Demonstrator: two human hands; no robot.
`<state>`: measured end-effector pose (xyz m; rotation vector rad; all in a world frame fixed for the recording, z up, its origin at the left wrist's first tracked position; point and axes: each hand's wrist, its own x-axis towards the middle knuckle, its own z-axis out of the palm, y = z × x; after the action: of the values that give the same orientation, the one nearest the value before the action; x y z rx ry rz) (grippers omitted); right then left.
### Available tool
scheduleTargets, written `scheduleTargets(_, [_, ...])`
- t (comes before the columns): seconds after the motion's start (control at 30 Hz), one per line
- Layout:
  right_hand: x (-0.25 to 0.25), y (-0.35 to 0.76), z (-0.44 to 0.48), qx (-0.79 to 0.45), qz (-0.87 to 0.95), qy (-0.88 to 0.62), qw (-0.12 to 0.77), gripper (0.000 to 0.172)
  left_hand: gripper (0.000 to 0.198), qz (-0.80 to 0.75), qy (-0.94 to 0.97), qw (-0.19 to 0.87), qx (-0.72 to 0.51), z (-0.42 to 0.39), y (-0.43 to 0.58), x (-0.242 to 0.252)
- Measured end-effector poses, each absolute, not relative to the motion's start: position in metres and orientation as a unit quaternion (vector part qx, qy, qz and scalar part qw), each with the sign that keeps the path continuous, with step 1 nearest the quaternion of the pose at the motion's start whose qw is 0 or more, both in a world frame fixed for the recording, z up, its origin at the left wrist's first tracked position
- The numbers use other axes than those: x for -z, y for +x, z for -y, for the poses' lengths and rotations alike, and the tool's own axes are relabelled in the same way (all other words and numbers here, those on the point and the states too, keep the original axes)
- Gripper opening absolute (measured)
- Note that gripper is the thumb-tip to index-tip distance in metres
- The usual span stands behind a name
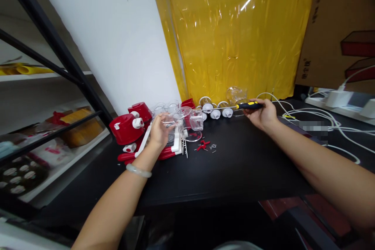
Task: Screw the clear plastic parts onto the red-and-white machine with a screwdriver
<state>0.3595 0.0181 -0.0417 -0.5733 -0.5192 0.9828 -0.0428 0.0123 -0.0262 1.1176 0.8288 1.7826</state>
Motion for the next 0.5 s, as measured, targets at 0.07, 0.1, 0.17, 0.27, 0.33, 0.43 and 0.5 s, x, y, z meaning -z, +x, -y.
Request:
scheduleTargets(0.07, [0.04, 0.358, -0.017, -0.456, 0.208, -0.291, 0.815, 0.033, 0.032, -0.33, 0.447, 0.427, -0.714, -0.012, -0.043, 0.026])
scheduleTargets(0.1, [0.039, 0.357, -0.017, -0.452, 0.192, -0.308, 0.815, 0.038, 0.032, -0.33, 0.447, 0.428, -0.714, -0.012, -0.042, 0.026])
scheduleTargets(0.17, [0.039, 0.357, -0.02, -0.439, 0.198, -0.331, 0.812, 0.048, 0.03, -0.33, 0.446, 0.427, -0.714, -0.012, -0.042, 0.026])
scheduleTargets(0.27, [0.042, 0.359, -0.026, -0.429, 0.212, -0.351, 0.805, 0.049, 0.029, -0.332, 0.443, 0.427, -0.715, -0.011, -0.041, 0.025])
scheduleTargets(0.33, [0.043, 0.362, -0.029, -0.434, 0.211, -0.352, 0.802, 0.042, 0.029, -0.332, 0.44, 0.428, -0.716, -0.011, -0.04, 0.026])
scheduleTargets(0.43, [0.041, 0.362, -0.027, -0.448, 0.198, -0.333, 0.806, 0.035, 0.03, -0.332, 0.442, 0.426, -0.716, -0.011, -0.04, 0.027])
scheduleTargets(0.5, [0.038, 0.359, -0.024, -0.458, 0.189, -0.312, 0.811, 0.033, 0.031, -0.334, 0.446, 0.426, -0.712, -0.011, -0.04, 0.028])
